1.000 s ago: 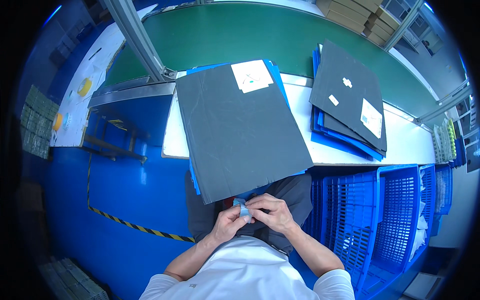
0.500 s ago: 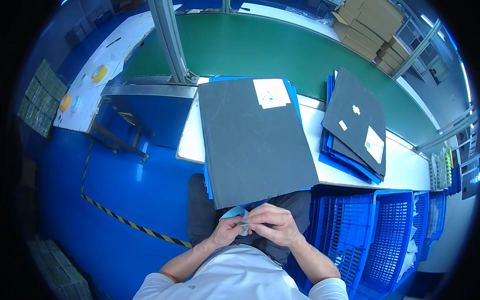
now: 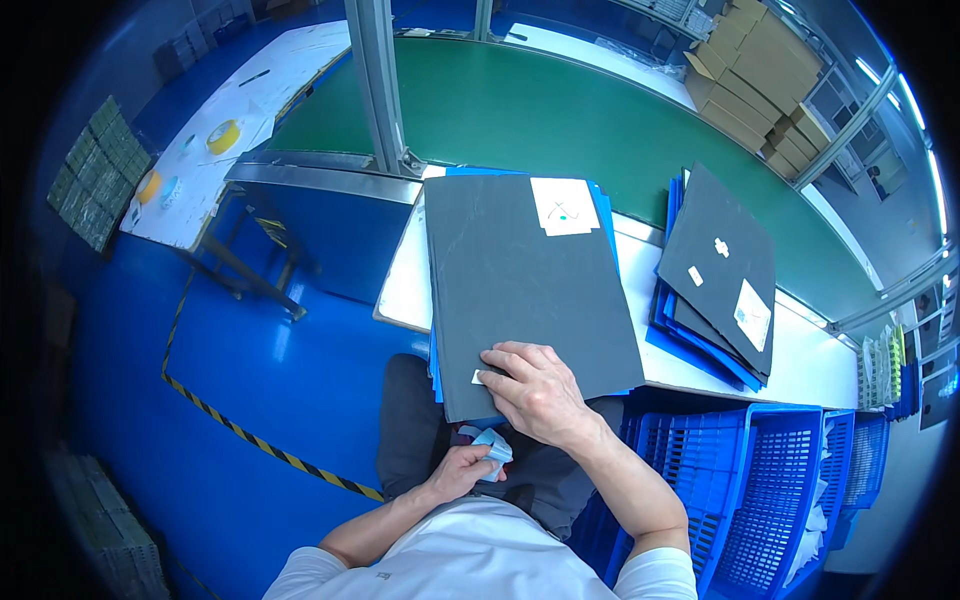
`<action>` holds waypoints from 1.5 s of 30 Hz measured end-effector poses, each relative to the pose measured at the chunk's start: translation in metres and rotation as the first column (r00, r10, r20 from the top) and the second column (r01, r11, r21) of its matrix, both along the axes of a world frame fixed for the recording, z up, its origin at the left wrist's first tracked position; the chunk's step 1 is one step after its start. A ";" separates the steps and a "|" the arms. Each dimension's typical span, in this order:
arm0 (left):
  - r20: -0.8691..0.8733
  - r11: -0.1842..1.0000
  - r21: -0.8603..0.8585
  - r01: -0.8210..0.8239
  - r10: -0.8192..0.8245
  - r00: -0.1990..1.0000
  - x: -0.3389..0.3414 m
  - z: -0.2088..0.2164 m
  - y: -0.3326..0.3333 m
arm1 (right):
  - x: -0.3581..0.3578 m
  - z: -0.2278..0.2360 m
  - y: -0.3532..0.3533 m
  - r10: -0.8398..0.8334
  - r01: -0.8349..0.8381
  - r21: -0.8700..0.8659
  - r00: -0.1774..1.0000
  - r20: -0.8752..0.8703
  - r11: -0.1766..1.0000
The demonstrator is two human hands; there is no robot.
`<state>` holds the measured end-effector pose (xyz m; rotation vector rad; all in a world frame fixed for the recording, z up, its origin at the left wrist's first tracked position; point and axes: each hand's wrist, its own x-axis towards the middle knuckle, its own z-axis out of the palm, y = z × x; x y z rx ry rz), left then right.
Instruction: The person applies small white labels to the corners of blue and black folders. They peel each label from a roll, place it on a folder, and then move the labeled folder to a separate stack on the table. The process is repeated for multiple folders throughout the clip.
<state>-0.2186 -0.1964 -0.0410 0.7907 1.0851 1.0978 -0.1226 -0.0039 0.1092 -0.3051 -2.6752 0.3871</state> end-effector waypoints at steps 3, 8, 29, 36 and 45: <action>0.005 1.000 -0.001 0.005 -0.005 1.000 0.000 0.001 0.002 | 0.005 0.003 -0.001 0.035 -0.031 -0.060 0.997 0.065 0.998; -0.041 1.000 0.003 0.023 -0.023 0.999 0.001 -0.004 0.008 | 0.015 0.012 -0.011 0.053 -0.039 -0.085 0.984 0.169 0.996; -0.034 0.996 -0.022 0.085 -0.085 0.996 0.013 -0.014 0.018 | 0.138 0.109 0.085 -0.362 0.655 0.409 0.721 -0.591 0.635; -0.025 0.998 -0.010 0.065 -0.065 0.998 0.014 -0.009 0.013 | 0.184 0.027 0.116 -0.680 0.683 -0.034 0.718 -0.151 0.729; 0.034 1.000 0.007 -0.017 0.017 0.999 0.015 0.013 0.022 | 0.113 -0.023 -0.017 -0.077 0.072 -0.189 0.997 -0.018 0.979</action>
